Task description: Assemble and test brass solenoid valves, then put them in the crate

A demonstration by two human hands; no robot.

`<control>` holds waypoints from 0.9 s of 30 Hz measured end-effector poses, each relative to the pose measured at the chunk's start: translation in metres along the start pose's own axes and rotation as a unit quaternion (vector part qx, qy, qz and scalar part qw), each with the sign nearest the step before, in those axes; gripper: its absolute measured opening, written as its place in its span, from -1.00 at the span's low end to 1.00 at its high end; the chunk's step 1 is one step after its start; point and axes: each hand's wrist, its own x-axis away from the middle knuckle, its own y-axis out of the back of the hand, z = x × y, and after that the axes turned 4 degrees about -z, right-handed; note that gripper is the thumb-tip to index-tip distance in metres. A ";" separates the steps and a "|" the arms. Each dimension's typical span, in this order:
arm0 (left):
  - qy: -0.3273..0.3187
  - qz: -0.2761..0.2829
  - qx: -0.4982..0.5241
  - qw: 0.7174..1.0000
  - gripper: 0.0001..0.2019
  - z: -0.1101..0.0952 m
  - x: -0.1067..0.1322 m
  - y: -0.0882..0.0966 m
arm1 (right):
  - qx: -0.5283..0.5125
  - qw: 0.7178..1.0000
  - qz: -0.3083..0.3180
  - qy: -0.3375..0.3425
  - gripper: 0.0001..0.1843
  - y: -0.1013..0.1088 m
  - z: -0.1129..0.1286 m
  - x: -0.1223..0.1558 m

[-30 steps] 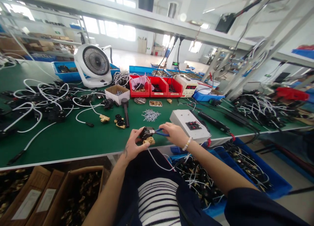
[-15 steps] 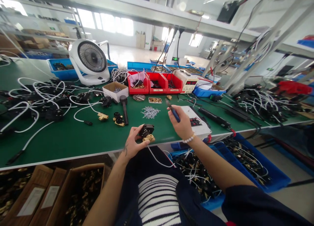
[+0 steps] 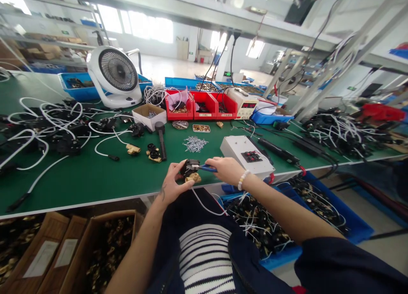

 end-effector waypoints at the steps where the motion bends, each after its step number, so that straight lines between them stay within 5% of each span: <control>1: 0.000 0.000 -0.001 1.000 -0.31 0.000 0.000 0.000 | 0.002 1.000 0.016 0.013 -0.77 0.000 0.000 -0.001; 6: 0.001 0.002 -0.005 1.000 -0.30 0.002 -0.001 0.000 | -0.054 0.979 -0.199 -0.007 -0.69 0.003 -0.002 -0.002; 10: -0.001 0.002 -0.004 1.000 -0.30 0.001 -0.001 0.000 | 0.022 1.000 0.013 0.008 -0.72 0.001 -0.002 0.001; 11: -0.001 0.002 -0.004 1.000 -0.30 0.000 -0.001 0.000 | 0.020 0.999 0.026 0.016 -0.74 0.001 -0.002 0.001; 16: -0.004 0.000 -0.008 1.000 -0.30 0.000 0.000 -0.001 | -0.080 0.973 -0.218 -0.014 -0.73 0.004 0.000 0.001; 17: -0.005 0.000 -0.008 1.000 -0.31 0.000 0.000 -0.001 | -0.066 0.978 -0.198 -0.018 -0.73 0.003 0.001 0.001; 21: -0.007 -0.002 -0.008 1.000 -0.31 0.000 0.000 -0.002 | 0.028 0.999 0.039 0.015 -0.74 0.002 0.003 0.002; 22: -0.008 -0.002 -0.008 1.000 -0.30 0.001 0.000 -0.002 | 0.024 0.999 0.038 0.017 -0.74 0.003 0.003 0.002; 25: -0.011 -0.002 -0.011 1.000 -0.30 0.001 0.000 -0.002 | -0.027 0.994 -0.107 -0.022 -0.68 0.006 0.006 0.002; 27: -0.011 -0.003 -0.012 1.000 -0.30 0.001 0.000 -0.001 | -0.031 0.992 -0.114 -0.049 -0.66 0.005 0.008 0.003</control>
